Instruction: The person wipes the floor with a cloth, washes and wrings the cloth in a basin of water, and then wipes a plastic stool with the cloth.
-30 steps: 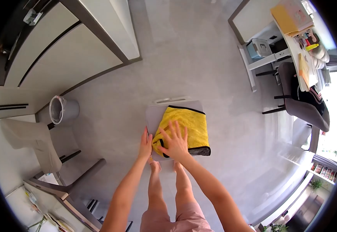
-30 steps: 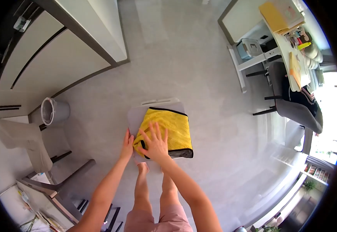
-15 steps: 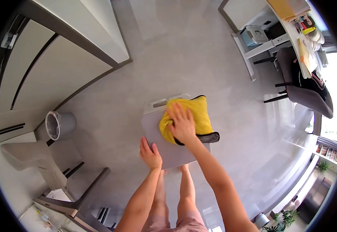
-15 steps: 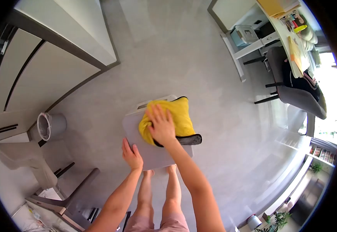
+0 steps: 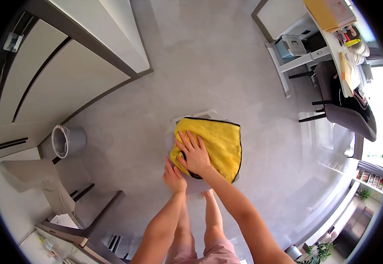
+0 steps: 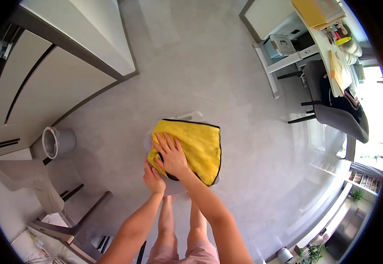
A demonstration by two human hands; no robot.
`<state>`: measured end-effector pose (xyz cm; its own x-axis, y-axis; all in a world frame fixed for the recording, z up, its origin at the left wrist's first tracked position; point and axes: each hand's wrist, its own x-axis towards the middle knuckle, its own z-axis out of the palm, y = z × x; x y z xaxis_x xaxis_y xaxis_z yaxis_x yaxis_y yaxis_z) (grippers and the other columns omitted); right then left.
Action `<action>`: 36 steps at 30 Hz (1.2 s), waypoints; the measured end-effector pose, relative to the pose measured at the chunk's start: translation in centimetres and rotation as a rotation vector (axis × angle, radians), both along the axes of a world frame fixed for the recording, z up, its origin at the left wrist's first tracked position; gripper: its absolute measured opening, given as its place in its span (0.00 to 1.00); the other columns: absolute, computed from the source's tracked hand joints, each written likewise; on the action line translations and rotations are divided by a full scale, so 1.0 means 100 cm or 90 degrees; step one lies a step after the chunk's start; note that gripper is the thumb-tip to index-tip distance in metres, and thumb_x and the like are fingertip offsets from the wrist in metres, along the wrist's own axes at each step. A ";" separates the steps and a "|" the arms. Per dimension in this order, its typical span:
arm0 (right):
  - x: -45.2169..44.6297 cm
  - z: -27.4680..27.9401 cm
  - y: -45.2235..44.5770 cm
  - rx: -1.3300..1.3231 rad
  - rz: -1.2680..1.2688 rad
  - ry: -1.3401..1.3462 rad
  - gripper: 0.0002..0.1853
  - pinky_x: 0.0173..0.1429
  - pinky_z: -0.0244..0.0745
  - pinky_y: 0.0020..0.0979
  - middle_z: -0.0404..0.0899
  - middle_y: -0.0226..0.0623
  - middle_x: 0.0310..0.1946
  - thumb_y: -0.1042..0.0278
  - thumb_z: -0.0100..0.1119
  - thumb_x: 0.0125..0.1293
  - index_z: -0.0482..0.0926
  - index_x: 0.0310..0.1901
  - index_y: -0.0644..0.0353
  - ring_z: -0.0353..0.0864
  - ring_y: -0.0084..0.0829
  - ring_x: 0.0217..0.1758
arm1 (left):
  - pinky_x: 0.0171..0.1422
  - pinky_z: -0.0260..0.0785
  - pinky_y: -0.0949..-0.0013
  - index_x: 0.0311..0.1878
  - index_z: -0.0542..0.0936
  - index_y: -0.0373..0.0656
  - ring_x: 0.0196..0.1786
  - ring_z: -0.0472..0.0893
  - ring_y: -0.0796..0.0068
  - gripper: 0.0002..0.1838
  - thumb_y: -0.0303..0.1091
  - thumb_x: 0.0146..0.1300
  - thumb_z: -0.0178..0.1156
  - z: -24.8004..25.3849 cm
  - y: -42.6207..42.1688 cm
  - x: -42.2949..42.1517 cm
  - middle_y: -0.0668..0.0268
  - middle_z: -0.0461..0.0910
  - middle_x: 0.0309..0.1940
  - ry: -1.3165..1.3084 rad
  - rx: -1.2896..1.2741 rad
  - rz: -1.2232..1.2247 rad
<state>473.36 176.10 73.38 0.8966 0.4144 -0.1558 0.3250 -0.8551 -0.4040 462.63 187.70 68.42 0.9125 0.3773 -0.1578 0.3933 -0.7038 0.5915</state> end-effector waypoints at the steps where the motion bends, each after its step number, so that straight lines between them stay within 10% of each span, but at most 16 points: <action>1: 0.017 -0.001 -0.005 0.001 0.004 -0.001 0.37 0.79 0.42 0.51 0.51 0.38 0.77 0.46 0.53 0.64 0.60 0.73 0.48 0.46 0.41 0.81 | 0.57 0.64 0.53 0.73 0.61 0.42 0.52 0.77 0.50 0.28 0.44 0.74 0.41 -0.001 0.000 0.002 0.51 0.76 0.56 0.012 -0.001 0.005; 7: 0.039 -0.015 -0.040 -0.010 -0.234 -0.061 0.34 0.78 0.39 0.56 0.52 0.37 0.77 0.49 0.52 0.65 0.62 0.72 0.45 0.45 0.39 0.81 | 0.57 0.66 0.52 0.73 0.61 0.40 0.54 0.77 0.46 0.29 0.45 0.75 0.40 0.006 0.000 -0.001 0.50 0.76 0.59 0.027 0.037 -0.007; 12: -0.146 -0.007 -0.069 -0.141 -0.408 0.068 0.36 0.74 0.29 0.69 0.55 0.47 0.74 0.50 0.57 0.60 0.65 0.71 0.46 0.38 0.53 0.81 | 0.57 0.68 0.51 0.73 0.61 0.39 0.55 0.78 0.46 0.28 0.43 0.75 0.40 0.007 -0.003 0.001 0.49 0.75 0.60 0.053 -0.010 0.011; 17: -0.157 -0.007 -0.085 -0.115 -0.415 0.181 0.40 0.72 0.39 0.65 0.50 0.63 0.72 0.44 0.55 0.61 0.62 0.71 0.59 0.44 0.66 0.75 | 0.56 0.72 0.51 0.74 0.57 0.38 0.54 0.79 0.44 0.34 0.44 0.70 0.51 0.008 -0.002 0.004 0.44 0.74 0.61 -0.001 -0.013 -0.024; 29: 0.059 -0.018 -0.116 0.040 -0.297 -0.118 0.38 0.66 0.66 0.45 0.55 0.50 0.74 0.45 0.54 0.66 0.60 0.72 0.59 0.59 0.51 0.73 | 0.53 0.74 0.52 0.76 0.55 0.43 0.52 0.81 0.44 0.41 0.44 0.63 0.61 0.006 -0.015 0.005 0.45 0.78 0.56 0.001 0.061 0.015; 36: -0.088 -0.058 -0.150 0.147 -0.413 -0.018 0.45 0.60 0.76 0.40 0.58 0.49 0.73 0.67 0.62 0.54 0.52 0.74 0.62 0.74 0.50 0.61 | 0.52 0.75 0.52 0.76 0.55 0.47 0.53 0.80 0.45 0.38 0.48 0.68 0.57 0.024 -0.031 0.013 0.47 0.76 0.59 0.042 -0.004 0.064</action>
